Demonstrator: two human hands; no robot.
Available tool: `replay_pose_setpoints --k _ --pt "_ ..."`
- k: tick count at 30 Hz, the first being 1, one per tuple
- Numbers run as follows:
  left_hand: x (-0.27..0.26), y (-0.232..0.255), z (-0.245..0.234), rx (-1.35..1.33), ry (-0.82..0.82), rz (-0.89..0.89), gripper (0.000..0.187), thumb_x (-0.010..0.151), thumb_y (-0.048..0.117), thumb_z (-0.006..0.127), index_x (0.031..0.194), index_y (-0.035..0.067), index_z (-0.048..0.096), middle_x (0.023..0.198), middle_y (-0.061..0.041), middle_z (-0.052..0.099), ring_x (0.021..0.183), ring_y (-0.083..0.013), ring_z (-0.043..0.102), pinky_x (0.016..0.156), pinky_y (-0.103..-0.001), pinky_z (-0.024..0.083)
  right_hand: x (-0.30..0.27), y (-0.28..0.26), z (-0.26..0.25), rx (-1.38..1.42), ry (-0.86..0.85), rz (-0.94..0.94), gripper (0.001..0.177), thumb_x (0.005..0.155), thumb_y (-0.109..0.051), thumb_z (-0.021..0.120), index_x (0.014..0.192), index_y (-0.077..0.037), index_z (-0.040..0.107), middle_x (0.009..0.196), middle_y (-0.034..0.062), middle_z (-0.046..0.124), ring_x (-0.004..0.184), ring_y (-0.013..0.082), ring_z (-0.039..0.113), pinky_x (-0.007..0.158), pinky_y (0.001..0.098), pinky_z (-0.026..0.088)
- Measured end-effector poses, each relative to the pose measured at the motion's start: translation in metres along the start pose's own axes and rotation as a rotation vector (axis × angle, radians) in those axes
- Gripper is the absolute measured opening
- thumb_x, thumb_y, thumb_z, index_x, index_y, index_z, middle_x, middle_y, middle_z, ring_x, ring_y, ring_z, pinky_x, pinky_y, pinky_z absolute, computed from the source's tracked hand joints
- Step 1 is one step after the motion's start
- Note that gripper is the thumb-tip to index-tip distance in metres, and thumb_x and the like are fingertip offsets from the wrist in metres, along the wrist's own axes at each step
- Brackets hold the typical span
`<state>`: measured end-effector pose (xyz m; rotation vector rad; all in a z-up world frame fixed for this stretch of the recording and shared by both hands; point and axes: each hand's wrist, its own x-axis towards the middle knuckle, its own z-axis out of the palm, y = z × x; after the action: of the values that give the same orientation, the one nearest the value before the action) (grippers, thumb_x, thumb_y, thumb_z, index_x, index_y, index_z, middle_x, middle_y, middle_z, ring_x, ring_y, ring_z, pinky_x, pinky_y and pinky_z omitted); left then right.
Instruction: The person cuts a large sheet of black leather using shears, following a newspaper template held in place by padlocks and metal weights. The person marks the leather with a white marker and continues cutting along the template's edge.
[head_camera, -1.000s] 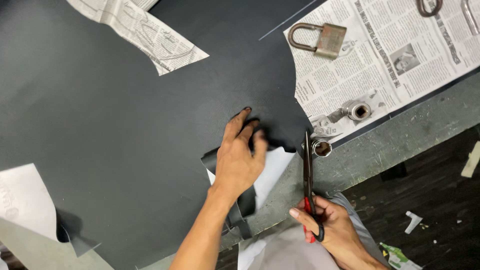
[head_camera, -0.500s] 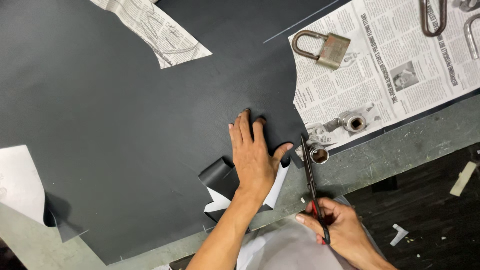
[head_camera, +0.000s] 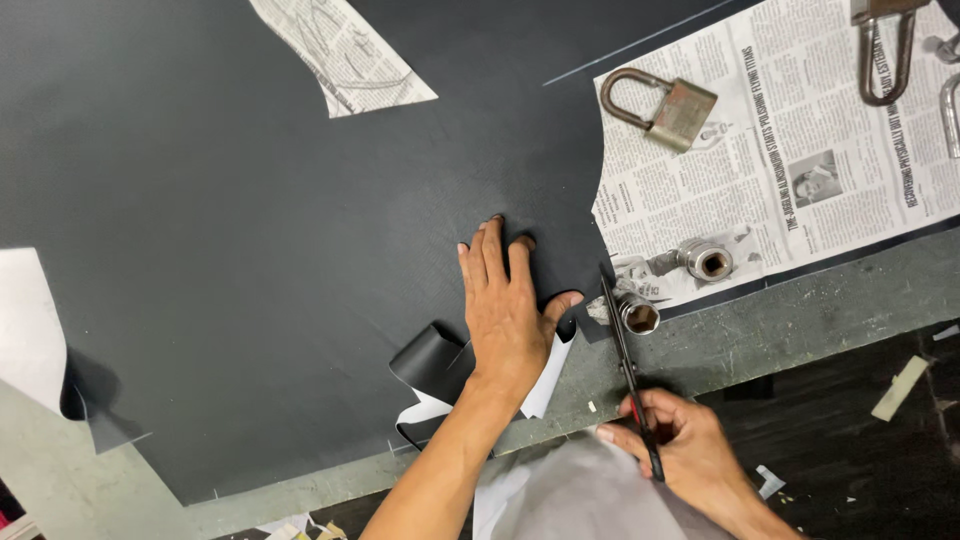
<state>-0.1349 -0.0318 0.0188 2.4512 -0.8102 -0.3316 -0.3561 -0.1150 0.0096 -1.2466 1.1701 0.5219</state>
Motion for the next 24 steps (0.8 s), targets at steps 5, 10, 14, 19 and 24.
replay_pose_setpoints --k 5,10,14,19,24 --pt "0.001 0.000 0.000 -0.010 0.001 0.001 0.078 0.069 0.039 0.085 0.127 -0.001 0.052 0.150 -0.032 0.039 0.143 -0.0469 0.036 0.122 -0.061 0.023 0.004 -0.003 -0.004 -0.004 -0.006 0.017 0.032 0.072 -0.017 0.091 0.091 0.000 0.072 0.056 0.0024 0.059 0.045 0.0102 0.047 0.041 0.0276 0.036" --pt "0.001 0.001 0.002 -0.003 -0.006 -0.014 0.077 0.068 0.038 0.085 0.127 -0.001 0.053 0.151 -0.031 0.038 0.144 -0.0463 0.035 0.122 -0.061 0.023 0.006 -0.009 -0.008 -0.028 -0.001 0.063 0.033 0.074 -0.020 0.093 0.093 -0.001 0.072 0.056 0.0023 0.058 0.045 0.0102 0.046 0.042 0.0278 0.036" --pt "0.000 0.000 0.003 -0.003 -0.005 -0.010 0.077 0.069 0.038 0.085 0.126 -0.001 0.052 0.150 -0.032 0.038 0.144 -0.0463 0.035 0.122 -0.061 0.023 0.012 -0.011 -0.010 -0.052 -0.004 0.005 0.031 0.073 -0.018 0.090 0.093 -0.002 0.072 0.057 0.0011 0.060 0.046 0.0086 0.047 0.042 0.0263 0.035" --pt "-0.001 -0.001 0.003 -0.019 -0.003 -0.011 0.076 0.070 0.038 0.085 0.127 0.000 0.052 0.150 -0.032 0.038 0.144 -0.0458 0.035 0.122 -0.061 0.023 0.014 -0.011 -0.010 -0.038 -0.005 0.009 0.032 0.074 -0.018 0.090 0.094 -0.001 0.071 0.055 0.0026 0.057 0.045 0.0102 0.045 0.042 0.0278 0.032" --pt "0.000 -0.002 0.004 -0.020 -0.005 -0.013 0.076 0.070 0.037 0.085 0.127 0.000 0.052 0.150 -0.031 0.038 0.144 -0.0461 0.035 0.122 -0.061 0.023 0.018 -0.018 -0.012 -0.084 0.018 0.002 0.033 0.072 -0.015 0.091 0.094 -0.001 0.071 0.056 0.0017 0.057 0.046 0.0099 0.048 0.042 0.0275 0.035"
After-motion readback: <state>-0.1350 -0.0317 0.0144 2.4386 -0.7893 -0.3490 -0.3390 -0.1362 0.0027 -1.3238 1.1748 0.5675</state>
